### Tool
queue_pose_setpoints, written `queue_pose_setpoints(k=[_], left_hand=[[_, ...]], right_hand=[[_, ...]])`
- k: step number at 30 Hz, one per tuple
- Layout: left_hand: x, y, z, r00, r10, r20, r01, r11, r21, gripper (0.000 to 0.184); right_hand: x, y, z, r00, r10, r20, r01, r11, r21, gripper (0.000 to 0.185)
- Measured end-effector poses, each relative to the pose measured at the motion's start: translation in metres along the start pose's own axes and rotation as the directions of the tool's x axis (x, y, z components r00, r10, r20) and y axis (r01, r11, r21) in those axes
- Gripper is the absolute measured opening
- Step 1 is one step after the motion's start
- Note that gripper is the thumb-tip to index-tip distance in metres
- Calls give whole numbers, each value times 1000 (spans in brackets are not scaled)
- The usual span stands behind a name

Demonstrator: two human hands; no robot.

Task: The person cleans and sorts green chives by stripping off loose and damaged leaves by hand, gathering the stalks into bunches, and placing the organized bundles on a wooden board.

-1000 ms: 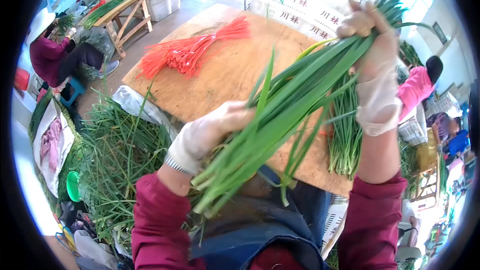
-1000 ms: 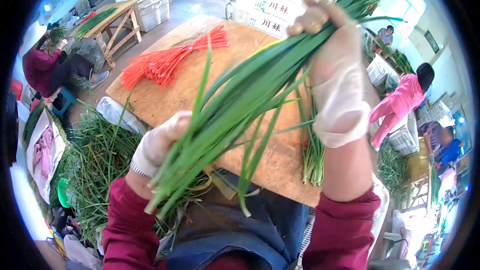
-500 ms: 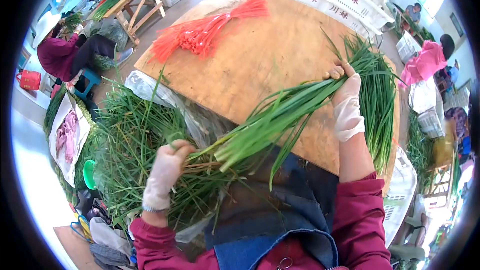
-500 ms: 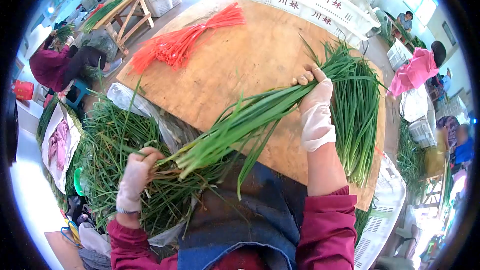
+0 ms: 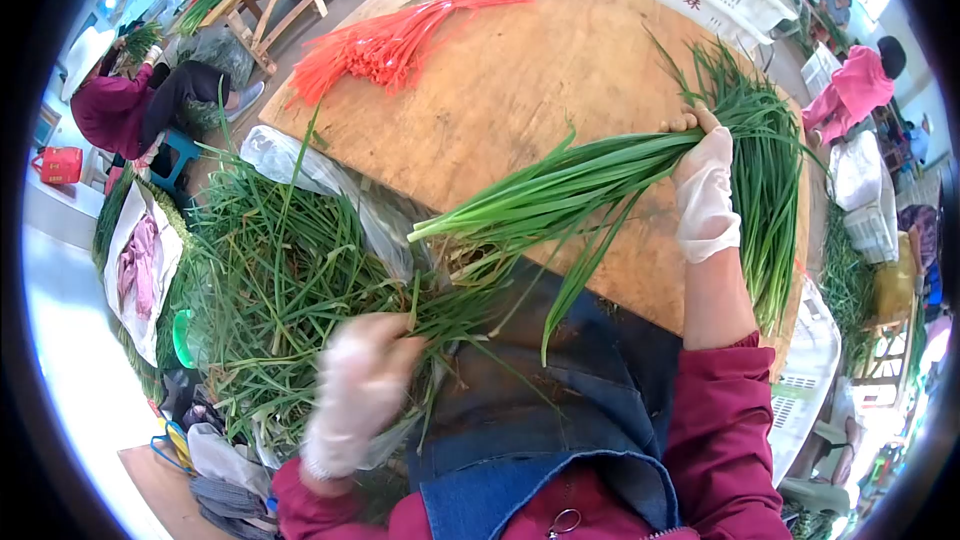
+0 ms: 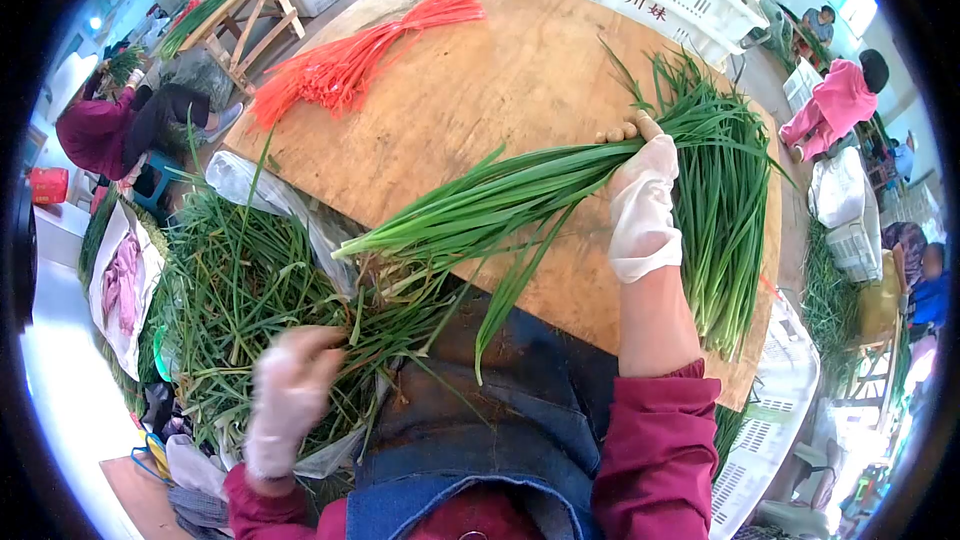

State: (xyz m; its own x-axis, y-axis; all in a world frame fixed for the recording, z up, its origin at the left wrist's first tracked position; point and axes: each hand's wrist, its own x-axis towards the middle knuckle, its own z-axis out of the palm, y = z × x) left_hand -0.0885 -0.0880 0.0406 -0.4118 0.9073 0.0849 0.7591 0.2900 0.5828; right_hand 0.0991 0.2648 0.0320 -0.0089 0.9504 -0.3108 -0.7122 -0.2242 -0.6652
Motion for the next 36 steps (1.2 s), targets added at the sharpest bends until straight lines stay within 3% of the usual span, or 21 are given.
queue_pose_setpoints(k=[3, 6, 10, 13, 14, 15, 17, 18, 19, 20, 21, 22, 23, 25, 27, 28, 29, 31, 33, 35, 36], left_hand=[[36, 37, 65, 987, 162, 9, -160, 965, 209, 38], [60, 49, 94, 944, 175, -279, -60, 924, 379, 48], [63, 43, 116, 916, 167, -365, -56, 954, 296, 48], [72, 37, 127, 957, -66, -283, 31, 992, -125, 35], [70, 35, 127, 924, -13, -383, -93, 962, -257, 22], [64, 38, 110, 974, -173, -148, 115, 934, -339, 11], [46, 40, 58, 990, -141, 19, 133, 869, -476, 13], [32, 25, 31, 999, -12, -33, -1, 927, -376, 15], [17, 24, -3, 943, -331, 47, 315, 834, -453, 15], [2, 4, -26, 939, -336, -80, 271, 860, -432, 12], [-9, -6, -55, 853, -517, -72, 438, 784, -440, 14], [-28, -49, -75, 854, -463, -238, 469, 883, -32, 16], [-44, -83, -85, 865, -344, -365, 475, 795, 377, 18], [-52, -87, -84, 893, -290, -343, 424, 290, 858, 26], [-33, -59, -54, 926, -155, -343, 347, 703, 621, 31], [-15, -35, -37, 950, -100, -297, 212, 903, 373, 29], [2, -17, -17, 973, -85, -215, 110, 988, 106, 31], [34, 11, 23, 968, 89, -235, -88, 996, 14, 29], [65, 33, 51, 955, 134, -263, -148, 988, -37, 30], [92, 40, 70, 905, 199, -377, -167, 979, 117, 27], [102, 36, 79, 907, 202, -370, -138, 971, 194, 31]], right_hand=[[-1, -2, -5, 1000, 4, -11, -3, 999, 40, 19], [2, -5, -7, 1000, -8, -25, 10, 995, 95, 18], [13, 3, -9, 986, -58, -154, 70, 995, 75, 16], [22, 14, -6, 969, -91, -231, 102, 994, 33, 16], [23, 17, -6, 962, -108, -250, 114, 993, 12, 16], [25, 19, -6, 956, -123, -267, 125, 992, -10, 17], [46, 18, -22, 954, -109, -278, 79, 990, -117, 17], [70, 19, -30, 945, -96, -312, 50, 987, -152, 17], [68, 18, -23, 939, -90, -331, 47, 989, -138, 18], [65, 17, -16, 933, -85, -349, 44, 991, -123, 19], [61, 16, -8, 927, -79, -367, 41, 993, -108, 20], [35, 12, 2, 945, -86, -316, 57, 993, -102, 21], [21, 10, 7, 960, -94, -263, 71, 993, -96, 22], [28, 9, 3, 977, -105, -186, 69, 979, -191, 20], [33, 6, -1, 990, -82, -114, 50, 966, -254, 19], [33, 6, 5, 977, -94, -192, 58, 981, -185, 21], [31, 5, 6, 982, -94, -161, 66, 983, -170, 21], [23, 3, 3, 989, -97, -108, 83, 988, -129, 22], [21, 1, 1, 992, -94, -88, 80, 986, -150, 22], [19, 0, 2, 993, -90, -72, 77, 982, -171, 22], [17, 1, 7, 979, -121, -163, 97, 984, -147, 21]])
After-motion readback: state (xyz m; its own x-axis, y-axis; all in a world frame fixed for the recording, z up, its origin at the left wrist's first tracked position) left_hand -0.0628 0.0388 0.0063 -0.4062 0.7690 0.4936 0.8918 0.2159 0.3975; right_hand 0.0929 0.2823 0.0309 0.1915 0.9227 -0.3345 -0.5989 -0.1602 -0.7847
